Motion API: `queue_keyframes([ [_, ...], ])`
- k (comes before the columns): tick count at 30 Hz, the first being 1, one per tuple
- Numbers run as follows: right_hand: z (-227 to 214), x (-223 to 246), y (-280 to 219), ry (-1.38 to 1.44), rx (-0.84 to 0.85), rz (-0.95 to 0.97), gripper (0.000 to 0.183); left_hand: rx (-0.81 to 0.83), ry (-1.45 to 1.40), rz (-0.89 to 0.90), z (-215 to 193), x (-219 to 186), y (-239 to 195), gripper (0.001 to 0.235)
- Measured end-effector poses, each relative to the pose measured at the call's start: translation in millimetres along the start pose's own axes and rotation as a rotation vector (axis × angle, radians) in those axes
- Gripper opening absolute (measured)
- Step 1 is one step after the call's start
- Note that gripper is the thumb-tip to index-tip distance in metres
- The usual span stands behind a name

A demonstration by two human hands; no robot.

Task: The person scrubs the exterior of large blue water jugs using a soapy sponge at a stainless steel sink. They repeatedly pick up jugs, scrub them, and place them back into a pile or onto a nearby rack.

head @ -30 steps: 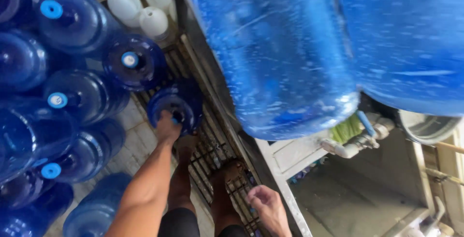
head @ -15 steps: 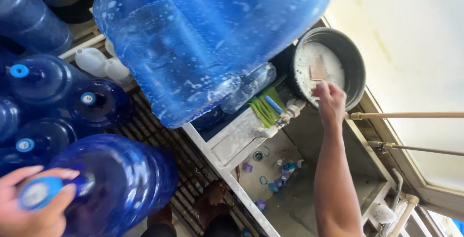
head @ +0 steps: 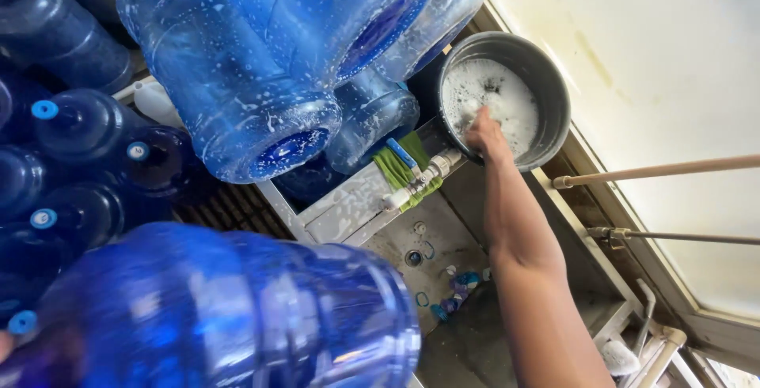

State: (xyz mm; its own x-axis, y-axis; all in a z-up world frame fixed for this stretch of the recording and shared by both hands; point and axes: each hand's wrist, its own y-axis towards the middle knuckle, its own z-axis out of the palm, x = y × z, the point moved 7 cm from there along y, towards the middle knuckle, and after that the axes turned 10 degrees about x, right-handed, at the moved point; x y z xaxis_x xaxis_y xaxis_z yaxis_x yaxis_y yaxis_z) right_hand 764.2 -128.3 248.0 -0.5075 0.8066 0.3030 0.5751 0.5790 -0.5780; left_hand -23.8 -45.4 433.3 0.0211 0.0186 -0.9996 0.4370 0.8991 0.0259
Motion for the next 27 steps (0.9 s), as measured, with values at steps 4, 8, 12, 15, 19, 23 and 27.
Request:
queue_keyframes([
  [4, -43.2, 25.5, -60.6, 0.171, 0.075, 0.095, 0.061, -0.042, -0.263, 0.056, 135.3, -78.8, 17.6, 0.052],
  [8, -61.7, -27.1, -31.5, 0.842, -0.131, 0.021, 0.06, -0.069, -0.551, 0.115, 196.1, -98.3, 24.5, 0.059],
  [12, -95.5, -12.9, -88.3, 1.014, -0.154, 0.082, 0.041, -0.101, -0.516, 0.113, 242.8, -104.8, 31.6, 0.047],
  [15, -122.7, -38.8, -65.0, 1.062, -0.249, 0.015, 0.041, -0.108, -0.514, 0.101, 259.5, -105.3, 29.2, 0.044],
  [19, -165.4, -19.8, -91.0, 0.848, -0.547, -0.156, 0.015, -0.137, -0.455, 0.074, 263.0, -92.0, 21.4, 0.04],
  [23, -183.7, -19.1, -87.3, 0.919, -0.673, -0.082, 0.027, -0.158, -0.379, 0.048, 260.2, -82.8, 21.9, 0.036],
  [27, -213.1, 64.1, -182.8, 0.986, -0.581, -0.134, 0.041, -0.132, -0.381, 0.032, 258.0, -78.7, 24.2, 0.035],
])
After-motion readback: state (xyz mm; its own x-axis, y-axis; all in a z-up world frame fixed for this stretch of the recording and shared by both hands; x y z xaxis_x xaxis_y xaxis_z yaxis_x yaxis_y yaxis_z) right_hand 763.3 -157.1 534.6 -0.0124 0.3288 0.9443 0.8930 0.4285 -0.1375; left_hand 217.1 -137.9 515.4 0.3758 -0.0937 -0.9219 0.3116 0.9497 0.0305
